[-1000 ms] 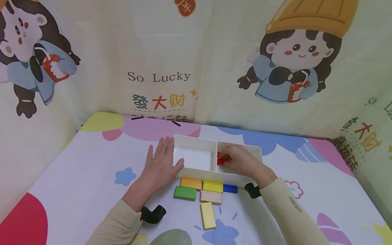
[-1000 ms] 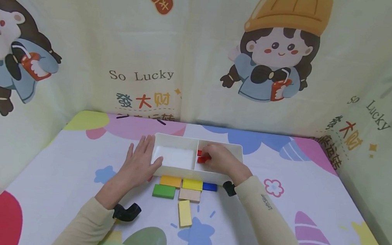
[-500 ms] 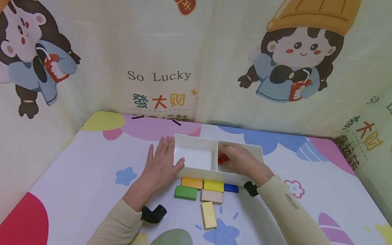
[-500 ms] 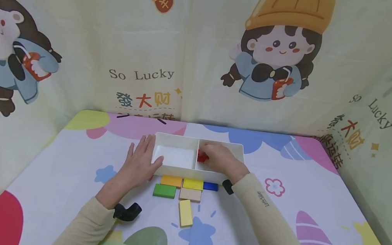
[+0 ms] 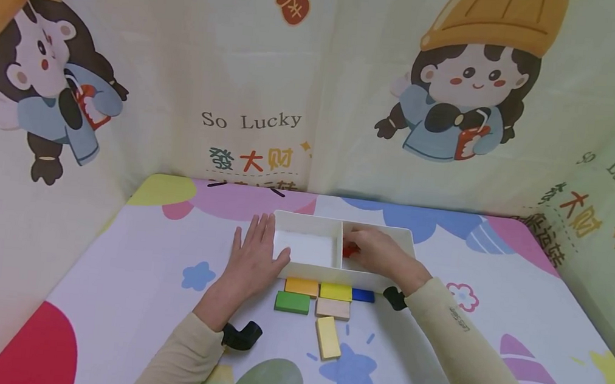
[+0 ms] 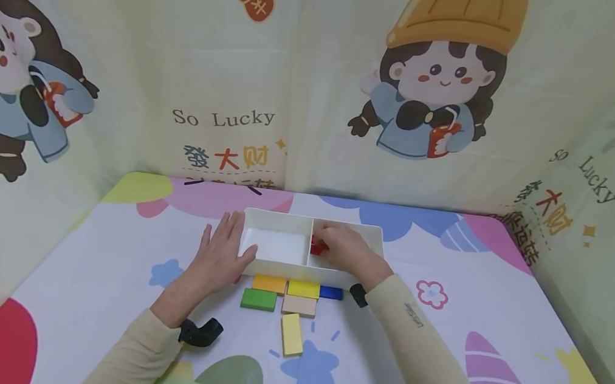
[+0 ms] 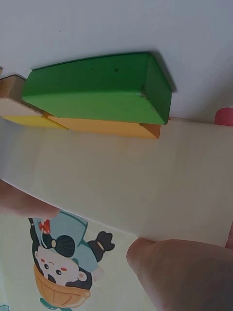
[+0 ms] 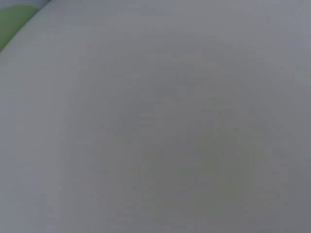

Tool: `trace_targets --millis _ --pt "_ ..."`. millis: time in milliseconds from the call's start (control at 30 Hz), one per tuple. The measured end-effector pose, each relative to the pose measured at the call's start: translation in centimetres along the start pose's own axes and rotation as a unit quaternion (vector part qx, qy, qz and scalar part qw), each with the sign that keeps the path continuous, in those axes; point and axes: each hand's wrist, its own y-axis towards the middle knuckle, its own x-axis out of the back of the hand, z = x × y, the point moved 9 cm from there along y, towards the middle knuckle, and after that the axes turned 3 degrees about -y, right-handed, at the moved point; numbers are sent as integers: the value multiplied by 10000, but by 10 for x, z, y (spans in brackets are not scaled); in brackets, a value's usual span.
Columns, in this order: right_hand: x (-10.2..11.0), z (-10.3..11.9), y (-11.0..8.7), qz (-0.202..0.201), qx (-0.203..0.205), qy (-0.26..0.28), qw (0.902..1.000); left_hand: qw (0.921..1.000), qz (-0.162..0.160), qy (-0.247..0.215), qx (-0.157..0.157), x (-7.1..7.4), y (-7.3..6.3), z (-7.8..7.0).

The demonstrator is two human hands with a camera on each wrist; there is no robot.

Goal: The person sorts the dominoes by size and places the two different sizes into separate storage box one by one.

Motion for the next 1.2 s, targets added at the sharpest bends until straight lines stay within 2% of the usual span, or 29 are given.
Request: trace_targets --millis 267,500,967,1200 --pt "1 -2 -3 186 -155 202 9995 9999 123 -14 32 -2 1 1" --pt "-1 -3 -4 322 -198 374 9986 10000 4 -21 0 0 0 -1" --pt "3 -5 -9 348 -149 446 9983 10000 17 -22 72 -1 -2 -3" --pt "13 -6 -17 176 -120 433 9988 10000 0 -73 45 -1 -2 -3"
